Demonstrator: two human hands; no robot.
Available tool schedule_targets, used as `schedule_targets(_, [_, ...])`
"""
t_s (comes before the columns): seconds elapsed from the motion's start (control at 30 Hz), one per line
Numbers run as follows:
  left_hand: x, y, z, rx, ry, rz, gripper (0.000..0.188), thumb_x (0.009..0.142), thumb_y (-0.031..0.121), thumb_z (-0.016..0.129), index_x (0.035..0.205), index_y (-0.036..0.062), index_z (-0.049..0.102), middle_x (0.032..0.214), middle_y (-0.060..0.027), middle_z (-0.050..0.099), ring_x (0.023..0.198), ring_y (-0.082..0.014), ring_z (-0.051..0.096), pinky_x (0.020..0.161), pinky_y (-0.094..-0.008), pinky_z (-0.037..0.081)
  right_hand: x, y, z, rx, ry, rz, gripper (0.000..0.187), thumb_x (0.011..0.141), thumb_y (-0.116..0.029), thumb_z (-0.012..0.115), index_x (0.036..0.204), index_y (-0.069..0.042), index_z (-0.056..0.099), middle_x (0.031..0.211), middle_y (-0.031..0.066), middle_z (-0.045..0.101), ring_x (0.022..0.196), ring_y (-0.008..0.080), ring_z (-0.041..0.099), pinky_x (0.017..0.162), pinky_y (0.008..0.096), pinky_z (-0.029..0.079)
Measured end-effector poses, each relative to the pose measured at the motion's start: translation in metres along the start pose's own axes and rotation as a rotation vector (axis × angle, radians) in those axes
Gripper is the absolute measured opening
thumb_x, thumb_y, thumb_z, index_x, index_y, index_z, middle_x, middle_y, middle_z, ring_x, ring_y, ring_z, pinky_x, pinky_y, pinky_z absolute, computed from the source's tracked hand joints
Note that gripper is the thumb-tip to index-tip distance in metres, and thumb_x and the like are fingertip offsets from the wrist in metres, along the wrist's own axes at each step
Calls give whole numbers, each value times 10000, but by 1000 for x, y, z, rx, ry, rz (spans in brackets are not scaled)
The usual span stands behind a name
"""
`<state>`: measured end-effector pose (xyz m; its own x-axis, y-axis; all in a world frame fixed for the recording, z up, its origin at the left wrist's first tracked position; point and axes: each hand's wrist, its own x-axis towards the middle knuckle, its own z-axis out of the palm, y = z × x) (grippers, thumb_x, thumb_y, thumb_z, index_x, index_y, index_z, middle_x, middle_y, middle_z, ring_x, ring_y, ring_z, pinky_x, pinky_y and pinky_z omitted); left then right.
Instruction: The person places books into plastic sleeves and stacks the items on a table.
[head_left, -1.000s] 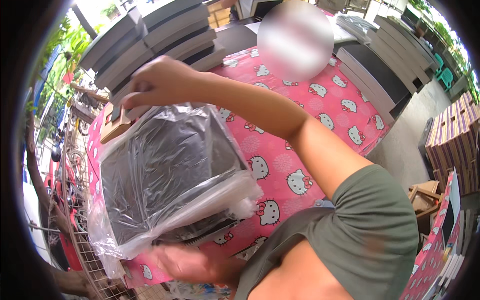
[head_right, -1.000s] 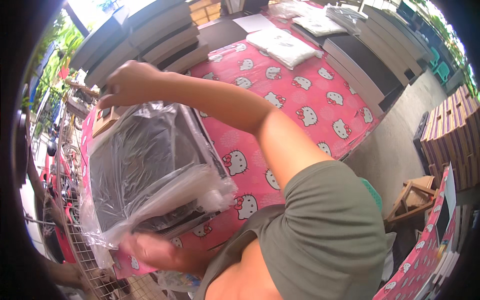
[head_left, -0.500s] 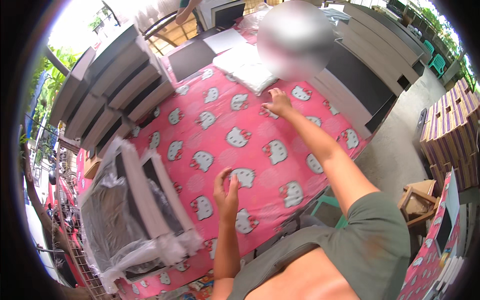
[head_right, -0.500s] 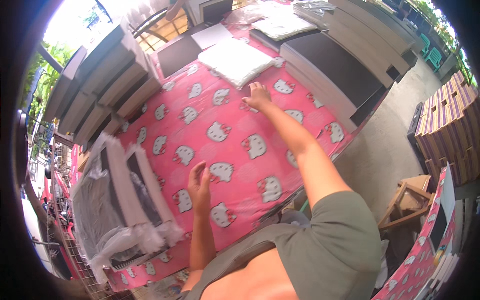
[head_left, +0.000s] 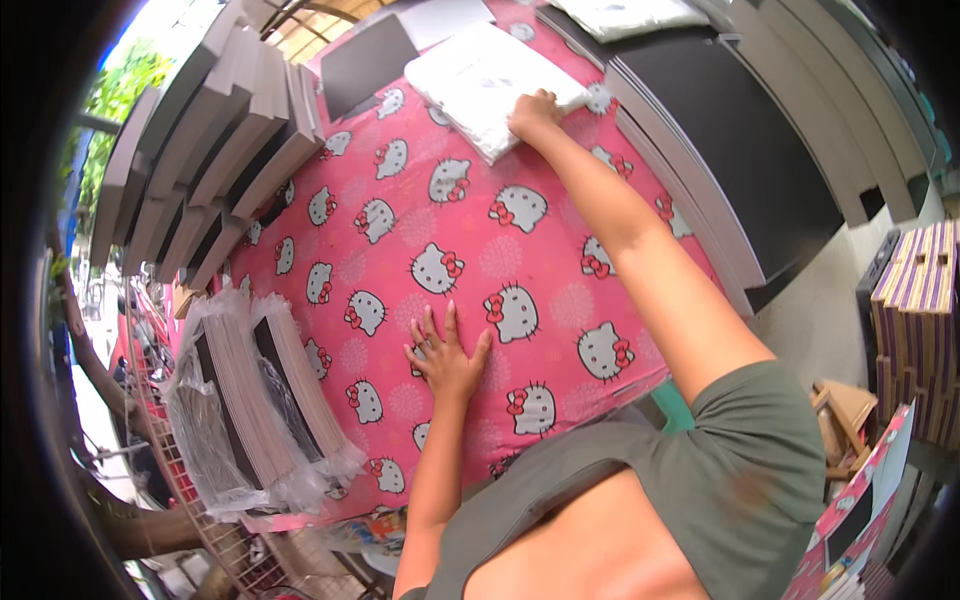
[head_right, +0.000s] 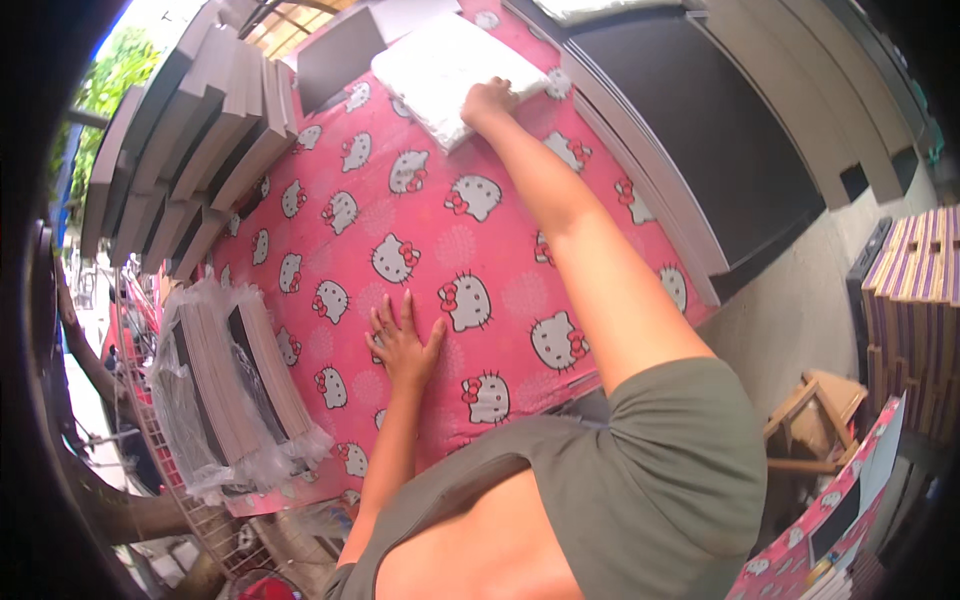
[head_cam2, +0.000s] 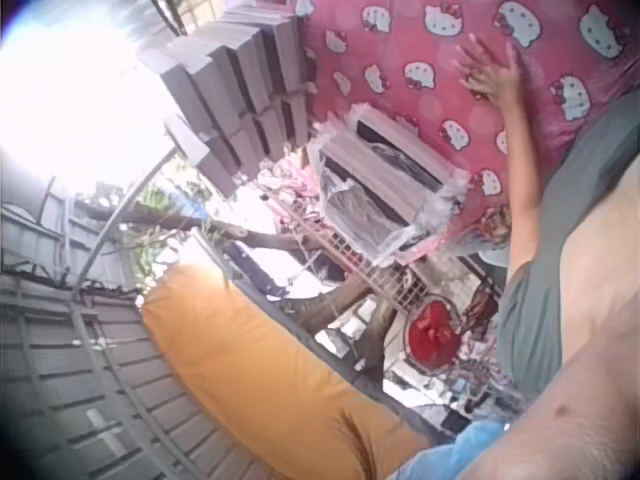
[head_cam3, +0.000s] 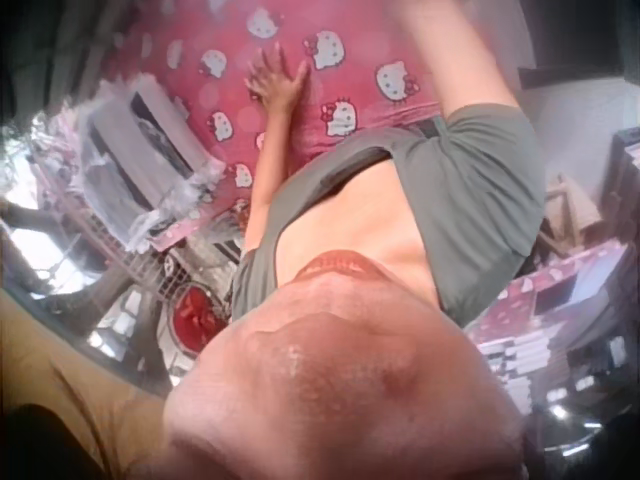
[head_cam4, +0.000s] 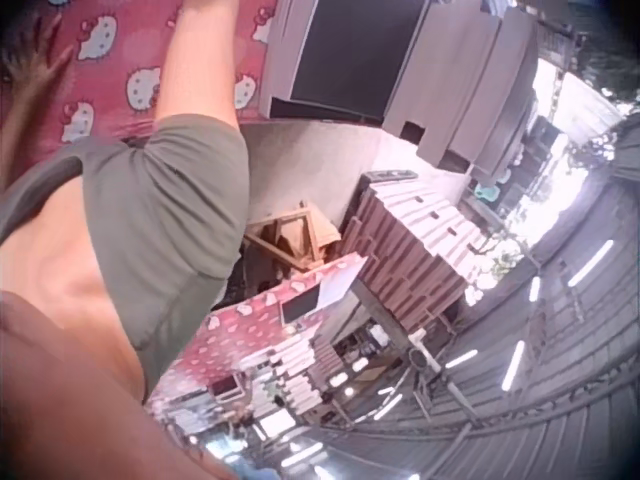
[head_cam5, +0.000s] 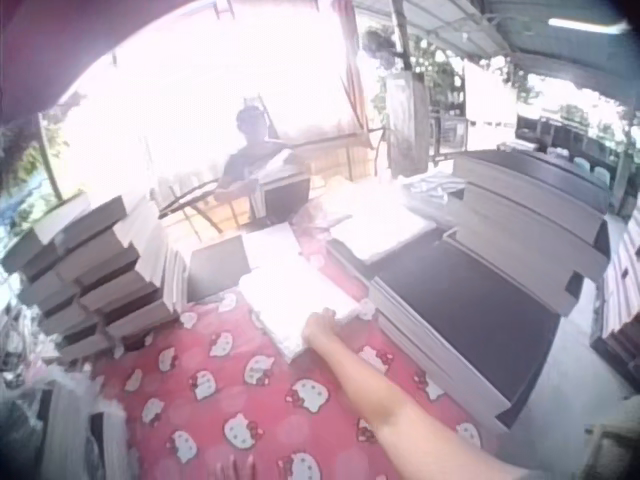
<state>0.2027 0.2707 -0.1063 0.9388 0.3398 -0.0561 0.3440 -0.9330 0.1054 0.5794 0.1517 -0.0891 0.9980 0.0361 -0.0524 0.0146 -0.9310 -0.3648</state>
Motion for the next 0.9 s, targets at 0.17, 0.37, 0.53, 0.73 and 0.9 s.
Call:
schedule_targets(0.17, [7, 7, 10, 19, 46, 67, 724, 754, 603, 443, 1335, 215, 253, 1388, -135, 164, 1279, -370, 100, 963, -591, 90, 14, 11, 25, 174, 107, 17, 320, 789, -191, 513, 1071, -45, 549, 1155, 130, 503, 1060, 257, 492, 878, 361, 421])
schedule_targets(0.37, [0, 2, 26, 71, 34, 16, 724, 787, 624, 365, 1353, 202, 200, 1389, -160, 164, 1282, -354, 125, 971, -575, 99, -94, -10, 61, 433, -23, 25, 489, 705, -128, 597, 1124, 52, 421, 1100, 191, 498, 1006, 322, 505, 808, 411, 444])
schedule_targets(0.53, [-3, -4, 29, 57, 11, -1, 726, 799, 635, 308, 1360, 193, 177, 1395, -165, 150, 1283, -354, 132, 976, -569, 115, -226, -7, 81, 539, 294, -238, 291, 662, -203, 603, 829, 36, 608, 1016, 159, 536, 1038, 317, 455, 940, 407, 315])
schedule_targets(0.73, [-15, 14, 25, 42, -2, 53, 756, 784, 665, 266, 1357, 176, 200, 1400, -134, 146, 1289, -335, 121, 982, -576, 107, -231, 26, 78, 1101, 568, -66, 154, 685, -175, 559, 733, -46, 629, 785, 124, 586, 775, 280, 560, 735, 375, 432])
schedule_targets(0.9, [-28, 9, 18, 63, -45, 53, 770, 797, 653, 249, 1361, 135, 176, 1406, -157, 104, 1290, -360, 94, 991, -572, 100, -260, 23, 74, 1173, 546, -56, 165, 696, -179, 535, 723, -38, 616, 759, 137, 598, 734, 296, 570, 680, 394, 440])
